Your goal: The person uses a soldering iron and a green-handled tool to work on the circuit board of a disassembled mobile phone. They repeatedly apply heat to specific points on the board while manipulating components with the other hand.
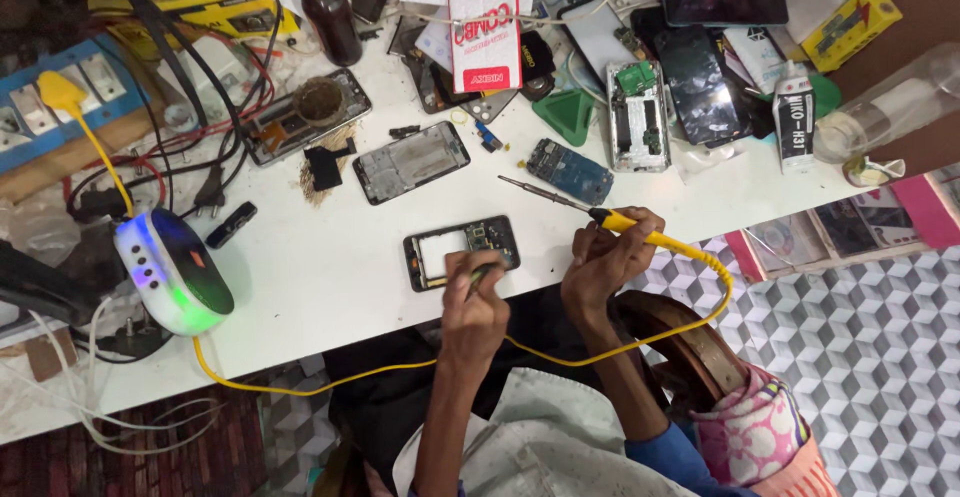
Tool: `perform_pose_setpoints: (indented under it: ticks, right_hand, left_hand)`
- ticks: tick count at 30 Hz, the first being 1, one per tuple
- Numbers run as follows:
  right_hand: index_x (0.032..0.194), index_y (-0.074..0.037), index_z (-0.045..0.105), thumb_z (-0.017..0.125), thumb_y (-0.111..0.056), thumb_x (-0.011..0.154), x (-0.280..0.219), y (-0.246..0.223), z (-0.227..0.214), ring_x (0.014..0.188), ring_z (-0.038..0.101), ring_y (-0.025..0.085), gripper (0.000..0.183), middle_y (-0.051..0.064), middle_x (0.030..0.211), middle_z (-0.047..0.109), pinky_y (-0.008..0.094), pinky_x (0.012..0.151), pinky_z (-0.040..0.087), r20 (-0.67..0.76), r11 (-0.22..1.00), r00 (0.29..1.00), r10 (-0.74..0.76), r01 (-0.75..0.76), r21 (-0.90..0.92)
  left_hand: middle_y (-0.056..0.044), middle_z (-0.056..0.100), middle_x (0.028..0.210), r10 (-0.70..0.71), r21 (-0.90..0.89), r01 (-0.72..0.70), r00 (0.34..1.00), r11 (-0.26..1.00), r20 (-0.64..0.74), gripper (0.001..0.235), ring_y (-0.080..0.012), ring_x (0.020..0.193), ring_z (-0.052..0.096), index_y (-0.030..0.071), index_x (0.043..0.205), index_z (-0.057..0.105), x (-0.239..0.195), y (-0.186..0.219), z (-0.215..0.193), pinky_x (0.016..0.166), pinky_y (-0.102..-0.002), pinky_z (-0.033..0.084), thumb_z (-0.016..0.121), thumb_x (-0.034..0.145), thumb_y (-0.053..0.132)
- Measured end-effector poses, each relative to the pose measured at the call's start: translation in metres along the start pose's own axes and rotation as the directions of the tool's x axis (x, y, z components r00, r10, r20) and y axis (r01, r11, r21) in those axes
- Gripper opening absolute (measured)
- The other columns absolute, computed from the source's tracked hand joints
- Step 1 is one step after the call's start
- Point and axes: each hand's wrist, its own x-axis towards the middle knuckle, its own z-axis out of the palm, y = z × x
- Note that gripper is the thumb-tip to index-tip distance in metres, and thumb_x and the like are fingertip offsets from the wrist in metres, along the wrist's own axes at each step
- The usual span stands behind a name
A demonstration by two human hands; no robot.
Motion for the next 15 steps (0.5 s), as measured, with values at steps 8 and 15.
perform_pose_setpoints:
  ticks: [8,15]
  right_hand:
    - [0.112,-0.012,0.042,0.048,-0.047,0.111,-0.003,-0.002,-0.003,0.04,0.033,0.01,0.035,0.001,0.087,0.045,0.024,0.038,0.027,-0.053,1.0,0.999,0.014,-0.014,0.002]
    - [0.112,-0.012,0.042,0.048,-0.046,0.112,-0.003,-0.002,-0.004,0.04,0.033,0.01,0.035,0.002,0.072,0.041,0.024,0.037,0.026,-0.026,1.0,1.0,0.015,-0.015,0.001]
  left_hand:
    - [-0.009,0.067,0.09,0.251,0.173,-0.286,0.947,0.942,0.199,0.027,-0.029,0.084,0.064,0.0,0.093,0.053,0.026,0.014,0.004,0.083,-0.041,0.049,0.072,0.082,-0.016]
    - [-0.006,0.067,0.094,0.307,0.248,-0.333,0.942,0.91,0.138,0.035,-0.0257,0.085,0.066,0.004,0.102,0.05,0.022,0.004,0.005,0.086,-0.039,0.045,0.07,0.086,-0.018]
